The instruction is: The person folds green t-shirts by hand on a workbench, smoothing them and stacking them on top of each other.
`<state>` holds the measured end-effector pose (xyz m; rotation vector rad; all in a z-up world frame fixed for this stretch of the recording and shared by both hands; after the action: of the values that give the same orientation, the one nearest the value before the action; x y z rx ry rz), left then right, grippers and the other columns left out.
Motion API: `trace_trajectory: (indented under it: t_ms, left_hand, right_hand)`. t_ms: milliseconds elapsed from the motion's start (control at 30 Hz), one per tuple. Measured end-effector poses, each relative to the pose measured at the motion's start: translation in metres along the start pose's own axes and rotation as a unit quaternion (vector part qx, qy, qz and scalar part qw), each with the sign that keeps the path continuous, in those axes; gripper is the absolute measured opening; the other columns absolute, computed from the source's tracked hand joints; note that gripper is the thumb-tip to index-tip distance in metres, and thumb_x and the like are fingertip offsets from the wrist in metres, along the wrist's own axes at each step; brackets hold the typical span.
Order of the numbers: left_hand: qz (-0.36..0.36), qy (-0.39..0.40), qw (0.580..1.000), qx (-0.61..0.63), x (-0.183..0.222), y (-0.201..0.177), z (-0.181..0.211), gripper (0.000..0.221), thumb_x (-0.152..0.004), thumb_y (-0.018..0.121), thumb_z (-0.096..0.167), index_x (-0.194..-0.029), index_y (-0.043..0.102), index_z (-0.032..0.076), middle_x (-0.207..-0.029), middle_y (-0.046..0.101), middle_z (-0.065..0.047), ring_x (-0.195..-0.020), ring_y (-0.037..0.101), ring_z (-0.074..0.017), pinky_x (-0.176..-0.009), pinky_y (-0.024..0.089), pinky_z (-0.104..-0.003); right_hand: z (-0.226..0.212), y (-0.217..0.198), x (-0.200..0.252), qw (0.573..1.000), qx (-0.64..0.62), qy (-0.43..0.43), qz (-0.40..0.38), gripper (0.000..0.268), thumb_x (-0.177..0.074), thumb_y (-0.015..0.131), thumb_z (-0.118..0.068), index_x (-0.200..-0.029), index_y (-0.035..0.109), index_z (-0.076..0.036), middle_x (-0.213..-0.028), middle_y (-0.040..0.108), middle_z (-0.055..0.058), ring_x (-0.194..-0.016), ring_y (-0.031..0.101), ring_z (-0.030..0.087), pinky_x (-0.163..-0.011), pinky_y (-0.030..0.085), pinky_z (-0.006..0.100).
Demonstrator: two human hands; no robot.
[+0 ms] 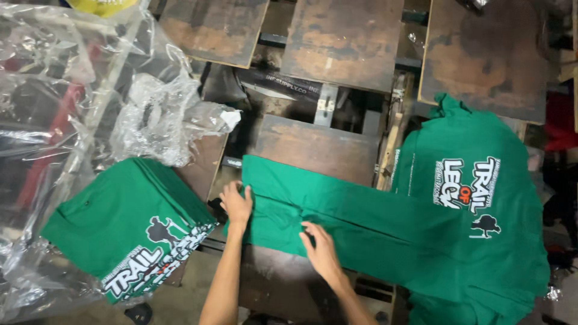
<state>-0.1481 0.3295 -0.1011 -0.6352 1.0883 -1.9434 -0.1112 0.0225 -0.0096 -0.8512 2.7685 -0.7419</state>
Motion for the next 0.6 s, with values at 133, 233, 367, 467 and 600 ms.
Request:
trace_trajectory:
  t_ms: [133,233,367,467,600]
  left_hand:
    - [-0.081,0.055,0.991,0.093,0.019,-0.004,-0.013,0.021,-0.091,0.069,0.047,-0.1,0.069,0.028,-0.103,0.066,-0.005,-0.107,0.063,-0.0315,-0.083,0.043,-0.055]
    - [-0.096,0.157,0.96,0.21,0.03,0.007,-0.024,0.036,-0.079,0.083,0.014,-0.112,0.069,0.017,-0.111,0.074,-0.007,-0.102,0.068,-0.0283,-0.097,0.049,-0.038]
    - [-0.095,0.171,0.948,0.249,0.047,-0.034,-0.018,0.024,-0.082,0.079,0.01,-0.105,0.071,0.015,-0.102,0.073,-0.004,-0.094,0.069,-0.0239,-0.09,0.051,-0.036]
    - [-0.106,0.163,0.941,0.278,0.059,-0.065,-0.017,0.019,-0.084,0.079,0.012,-0.101,0.072,0.015,-0.1,0.072,-0.004,-0.097,0.07,-0.0227,-0.092,0.05,-0.033]
    - [-0.149,0.132,0.939,0.282,0.081,-0.072,-0.034,0.021,-0.079,0.084,0.017,-0.097,0.074,0.016,-0.099,0.076,-0.002,-0.095,0.072,-0.0192,-0.089,0.052,-0.031]
  right_hand:
    - [0.014,0.06,-0.025,0.988,-0.065,0.143,0.018,0.05,-0.093,0.069,-0.036,-0.137,0.053,-0.018,-0.087,0.078,0.0,-0.073,0.075,0.013,-0.068,0.058,0.031]
    - [0.048,0.087,-0.033,0.924,-0.194,0.308,0.113,0.042,-0.091,0.074,-0.034,-0.119,0.05,-0.013,-0.071,0.078,0.011,-0.062,0.076,0.018,-0.055,0.057,0.027]
    - [0.038,0.082,-0.031,0.941,-0.128,0.252,0.187,0.018,-0.092,0.074,-0.019,-0.105,0.061,-0.021,-0.059,0.05,-0.002,-0.053,0.045,0.011,-0.055,0.037,0.031]
    - [0.023,0.076,-0.013,0.923,-0.2,0.265,0.193,0.012,-0.094,0.068,-0.007,-0.1,0.066,-0.017,-0.062,0.049,-0.004,-0.056,0.039,0.006,-0.055,0.032,0.025]
    - [0.012,0.075,0.015,0.931,-0.206,0.274,0.126,0.018,-0.101,0.063,-0.015,-0.113,0.076,-0.015,-0.092,0.069,0.003,-0.081,0.054,0.01,-0.076,0.042,0.025]
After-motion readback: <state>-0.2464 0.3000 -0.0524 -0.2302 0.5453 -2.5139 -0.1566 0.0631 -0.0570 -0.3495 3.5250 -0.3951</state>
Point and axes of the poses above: each hand's wrist, its own x-axis away from the middle knuckle, its own y-axis out of the palm, z = x × y, the point moved 5 cm from there along -x, towards the middle knuckle
